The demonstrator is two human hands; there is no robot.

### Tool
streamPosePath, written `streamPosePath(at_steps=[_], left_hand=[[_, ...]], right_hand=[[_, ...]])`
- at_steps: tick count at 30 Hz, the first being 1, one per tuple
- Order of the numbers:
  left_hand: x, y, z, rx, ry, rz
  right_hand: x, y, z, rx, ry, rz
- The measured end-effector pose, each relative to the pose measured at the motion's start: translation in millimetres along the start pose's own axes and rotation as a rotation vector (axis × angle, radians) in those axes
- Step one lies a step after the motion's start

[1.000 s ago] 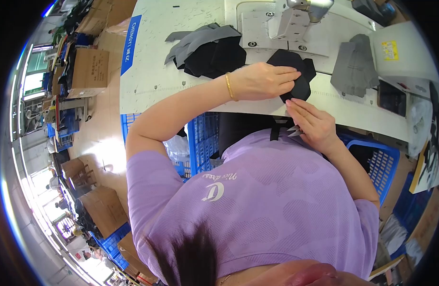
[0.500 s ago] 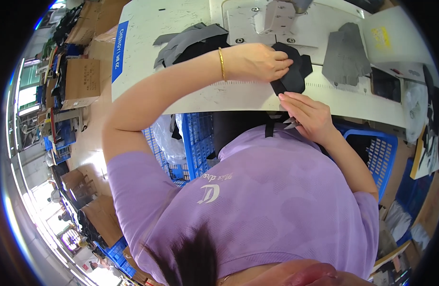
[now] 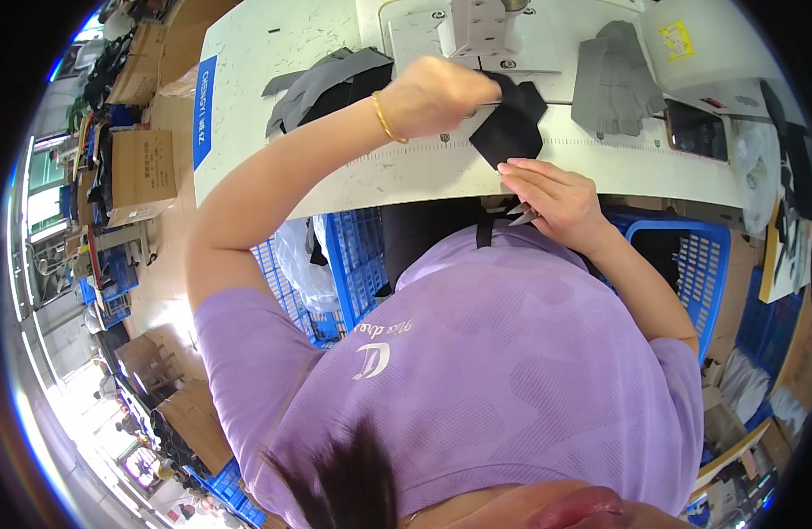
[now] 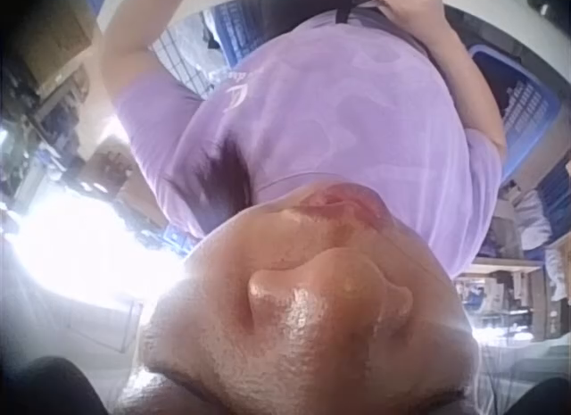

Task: Using a sewing machine to stitch together components of a shoe upper.

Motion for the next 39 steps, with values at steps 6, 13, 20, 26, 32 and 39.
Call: streamPosePath(at_steps=[6,13,20,26,32,39], left_hand=[[49,18,-48,-0.349,0.763,-1.146],[22,16,-54,-0.468,0.754,-1.34],[46,0,-75,-0.655,0.965,-1.089],[47,35,-108,-1.046,1.005,-1.143],[2,4,-78,-0.496,0.888,-1.278],[-10,9,-41,-0.621,0.974,-0.869]], right_hand=[[-2,3,3,0.029,-0.022,0.05],[-54,40,50,-0.47,-0.498,0.57],[-51,-17,55,-0.154,-0.348,-0.048],[-56,-17,42,-0.069,-0.358,-0.071],[-48,36,56,-0.37,-0.481,0.649],[-65,57,67,-0.125,-0.237,-0.066]])
Point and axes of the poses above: each hand's wrist, its own z-axis towards the middle knuckle, its own y-axis out of the back of the hand, x = y × z, the point moved 8 cm from there along z, towards the middle knuckle, and after that the axes turned 7 degrees about x, right-handed, at the moved point
